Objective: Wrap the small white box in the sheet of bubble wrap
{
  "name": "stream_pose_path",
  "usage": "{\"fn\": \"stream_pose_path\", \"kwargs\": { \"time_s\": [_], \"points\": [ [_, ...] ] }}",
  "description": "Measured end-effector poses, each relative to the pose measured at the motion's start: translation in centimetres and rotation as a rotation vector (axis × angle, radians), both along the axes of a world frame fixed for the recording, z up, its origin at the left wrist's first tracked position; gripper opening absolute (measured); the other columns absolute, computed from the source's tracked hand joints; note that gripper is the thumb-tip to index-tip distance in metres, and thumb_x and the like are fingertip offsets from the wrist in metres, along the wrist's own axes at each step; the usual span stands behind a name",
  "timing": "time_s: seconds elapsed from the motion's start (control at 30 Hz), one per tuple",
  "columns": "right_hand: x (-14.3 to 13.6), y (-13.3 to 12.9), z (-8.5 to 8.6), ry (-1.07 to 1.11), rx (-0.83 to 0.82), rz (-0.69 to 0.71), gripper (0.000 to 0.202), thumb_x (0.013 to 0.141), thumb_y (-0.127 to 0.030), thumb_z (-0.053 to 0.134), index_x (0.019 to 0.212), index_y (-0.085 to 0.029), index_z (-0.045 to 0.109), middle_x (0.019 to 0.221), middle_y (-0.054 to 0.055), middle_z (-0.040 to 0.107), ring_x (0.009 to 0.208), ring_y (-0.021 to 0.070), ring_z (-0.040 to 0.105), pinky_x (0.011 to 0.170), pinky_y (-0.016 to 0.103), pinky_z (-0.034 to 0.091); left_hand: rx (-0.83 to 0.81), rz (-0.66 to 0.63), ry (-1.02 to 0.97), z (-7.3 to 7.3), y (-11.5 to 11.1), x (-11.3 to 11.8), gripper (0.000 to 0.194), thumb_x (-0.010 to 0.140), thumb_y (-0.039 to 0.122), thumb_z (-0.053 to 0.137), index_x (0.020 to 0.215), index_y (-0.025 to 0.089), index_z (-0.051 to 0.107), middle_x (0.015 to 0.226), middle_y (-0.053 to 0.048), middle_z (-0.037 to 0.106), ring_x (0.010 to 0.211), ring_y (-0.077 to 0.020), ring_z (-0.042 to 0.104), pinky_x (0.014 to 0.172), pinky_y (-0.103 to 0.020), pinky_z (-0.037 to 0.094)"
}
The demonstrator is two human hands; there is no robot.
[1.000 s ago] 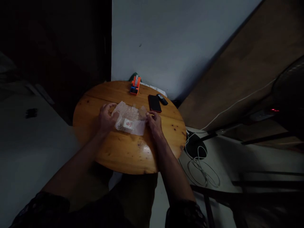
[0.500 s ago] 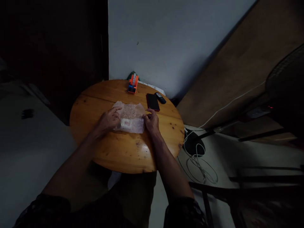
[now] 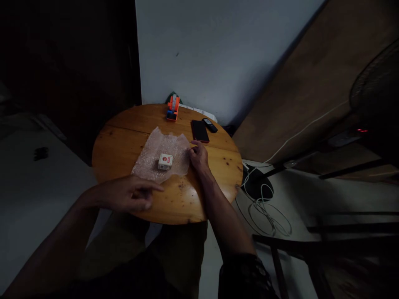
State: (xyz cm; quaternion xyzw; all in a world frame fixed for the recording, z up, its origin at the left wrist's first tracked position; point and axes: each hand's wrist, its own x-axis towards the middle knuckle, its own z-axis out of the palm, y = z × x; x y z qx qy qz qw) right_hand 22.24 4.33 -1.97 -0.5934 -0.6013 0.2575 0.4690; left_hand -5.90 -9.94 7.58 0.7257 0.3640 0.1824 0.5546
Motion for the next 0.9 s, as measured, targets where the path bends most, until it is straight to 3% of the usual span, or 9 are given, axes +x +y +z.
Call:
{"fn": "stream_pose_path", "kwargs": {
  "time_s": [0.1,0.17,0.23,0.3,0.4,0.6,0.73,0.8,0.9],
  "points": [
    [0.0,-0.1,0.1,0.013,-0.006,0.014,0.036,0.074,-0.024,0.06,0.11,-0.023,0.063,0.074,-0.003,0.066,0.071,0.0187,0.061,0.07,0.03,0.047,0.106,0.3,-0.085,-0.4,2.2,0.3,0.035,0.074,0.038,0.071,0.107,0.028,0.078,0.074,-0.002,0.071,0.067,-0.0188,0.063,0.064,-0.028,0.049],
    [0.0,-0.3,0.1,0.018,-0.011,0.023,0.038,0.073,-0.024,0.059,0.11,-0.023,0.063,0.074,-0.003,0.066,0.071,0.0187,0.061,0.069,0.03,0.046,0.23,0.503,-0.053,-1.5,4.0,0.5,0.038,0.076,0.039,0.067,0.11,0.026,0.076,0.076,-0.002,0.07,0.07,-0.0202,0.064,0.066,-0.03,0.049],
    [0.0,-0.3,0.1,0.029,-0.009,0.027,0.038,0.072,-0.024,0.059,0.11,-0.023,0.063,0.073,-0.003,0.065,0.069,0.0183,0.06,0.069,0.03,0.046,0.331,0.582,0.049,-3.0,5.3,0.8,0.038,0.075,0.038,0.065,0.109,0.025,0.075,0.088,-0.004,0.073,0.078,-0.0234,0.066,0.07,-0.033,0.05],
    [0.0,-0.4,0.0,0.043,0.005,0.035,0.038,0.073,-0.025,0.059,0.11,-0.023,0.063,0.073,-0.003,0.066,0.069,0.0184,0.06,0.069,0.03,0.047,0.397,0.538,0.107,-4.3,5.9,1.0,0.041,0.071,0.035,0.067,0.111,0.026,0.074,0.108,-0.006,0.073,0.097,-0.028,0.068,0.082,-0.036,0.051],
    [-0.1,-0.4,0.0,0.051,0.042,0.041,0.039,0.075,-0.028,0.06,0.113,-0.023,0.062,0.078,-0.001,0.069,0.074,0.0199,0.063,0.071,0.031,0.049,0.435,0.359,0.196,-5.5,5.6,1.1,0.057,0.068,0.03,0.071,0.125,0.03,0.068,0.127,-0.007,0.069,0.115,-0.033,0.063,0.095,-0.04,0.049],
    [-0.1,-0.5,0.0,-0.089,0.011,-0.039,0.042,0.078,-0.025,0.06,0.12,-0.022,0.061,0.085,0.002,0.073,0.081,0.0222,0.066,0.08,0.036,0.051,0.532,0.232,0.342,-5.6,4.5,1.3,0.086,0.069,0.033,0.075,0.149,0.027,0.045,0.15,-0.014,0.052,0.137,-0.0399,0.048,0.111,-0.049,0.04],
    [-0.4,-1.4,1.3,-0.391,0.06,-0.076,0.052,0.08,-0.018,0.058,0.132,-0.019,0.058,0.118,0.011,0.07,0.099,0.0254,0.065,0.092,0.042,0.05,0.578,0.124,0.485,-5.3,4.4,2.2,0.096,0.068,0.035,0.075,0.154,0.017,0.035,0.163,-0.019,0.034,0.15,-0.0395,0.029,0.122,-0.052,0.026],
    [-0.7,-2.1,2.7,-0.548,0.142,0.009,0.049,0.082,-0.017,0.06,0.131,-0.019,0.062,0.133,0.015,0.063,0.115,0.0293,0.06,0.1,0.046,0.045,0.56,0.066,0.541,-5.1,4.5,2.6,0.103,0.07,0.037,0.074,0.157,0.015,0.025,0.167,-0.019,0.023,0.155,-0.0366,0.019,0.125,-0.051,0.021],
    [-1.5,-3.2,5.1,-0.7,0.198,0.312,0.031,0.087,-0.027,0.065,0.117,-0.023,0.072,0.134,0.011,0.064,0.125,0.0306,0.055,0.105,0.048,0.04,0.521,0.036,0.541,-4.9,4.8,2.9,0.111,0.07,0.04,0.073,0.16,0.014,0.014,0.169,-0.019,0.016,0.157,-0.0335,0.015,0.126,-0.048,0.022]
  ]
}}
